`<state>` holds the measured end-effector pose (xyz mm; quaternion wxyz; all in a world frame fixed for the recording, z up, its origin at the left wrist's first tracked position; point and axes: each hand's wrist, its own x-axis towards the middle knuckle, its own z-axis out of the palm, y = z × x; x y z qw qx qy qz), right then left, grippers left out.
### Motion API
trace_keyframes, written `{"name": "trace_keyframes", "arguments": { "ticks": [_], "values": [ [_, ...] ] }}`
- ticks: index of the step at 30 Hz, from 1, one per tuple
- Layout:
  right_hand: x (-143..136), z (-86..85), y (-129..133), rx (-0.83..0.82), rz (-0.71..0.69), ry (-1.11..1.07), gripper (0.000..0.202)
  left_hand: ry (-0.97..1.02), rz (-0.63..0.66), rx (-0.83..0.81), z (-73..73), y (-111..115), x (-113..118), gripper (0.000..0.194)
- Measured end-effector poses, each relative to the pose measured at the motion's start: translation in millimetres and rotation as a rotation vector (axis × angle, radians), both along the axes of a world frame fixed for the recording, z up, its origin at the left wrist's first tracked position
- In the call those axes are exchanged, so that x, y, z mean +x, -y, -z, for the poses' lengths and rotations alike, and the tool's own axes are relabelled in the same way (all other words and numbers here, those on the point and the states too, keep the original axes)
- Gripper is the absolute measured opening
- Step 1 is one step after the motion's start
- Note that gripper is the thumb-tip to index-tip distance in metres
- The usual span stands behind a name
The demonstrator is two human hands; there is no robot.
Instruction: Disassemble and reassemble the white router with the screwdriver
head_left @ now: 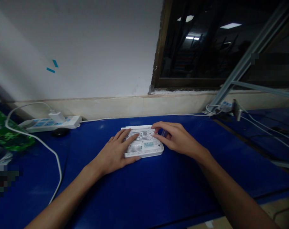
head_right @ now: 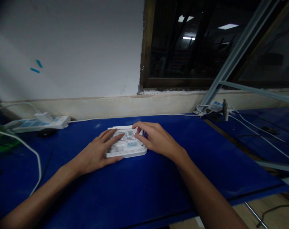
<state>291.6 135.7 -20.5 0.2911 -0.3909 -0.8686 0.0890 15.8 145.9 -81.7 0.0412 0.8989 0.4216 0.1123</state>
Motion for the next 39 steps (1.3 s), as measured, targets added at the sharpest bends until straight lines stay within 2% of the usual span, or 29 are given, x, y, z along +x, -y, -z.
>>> {"name": "trace_keyframes", "arguments": {
  "ticks": [5,10,11,16,21,25,27,32,36,39],
  "values": [
    [1.6,0.3,-0.5,0.003,-0.023,0.006,0.054,-0.008,-0.008,-0.010,-1.6,0.0,1.2,0.081],
    [1.7,0.9,-1.9,0.016,0.006,0.021,0.025,-0.010,-0.013,-0.024,-2.7,0.2,1.6,0.081],
    [1.6,0.9,-1.8,0.016,0.000,0.015,0.025,-0.008,-0.013,-0.023,-2.5,0.1,1.5,0.081],
    [1.2,-0.4,1.5,-0.021,-0.007,0.008,0.051,-0.002,-0.009,-0.014,-1.3,-0.1,1.0,0.082],
    [1.6,-0.7,0.8,-0.016,0.008,0.002,0.029,-0.002,-0.019,-0.015,-1.2,0.9,1.6,0.081],
    [1.9,-1.6,1.4,-0.004,-0.009,-0.012,0.049,0.000,-0.016,-0.010,-1.1,0.7,1.4,0.081],
    [1.9,-1.6,1.5,0.008,-0.003,0.003,0.051,-0.001,-0.011,-0.011,-1.0,0.1,1.2,0.082],
    [1.6,0.2,-0.4,-0.006,0.016,-0.016,0.026,0.000,-0.011,-0.020,-1.1,-0.2,1.4,0.082],
    [1.4,-0.7,0.8,0.004,-0.002,-0.018,0.049,0.009,-0.009,-0.016,-1.7,0.4,1.5,0.082],
    [1.8,-0.8,0.9,-0.020,0.009,-0.006,0.047,0.000,-0.010,-0.023,-2.3,0.4,1.5,0.082]
  ]
}}
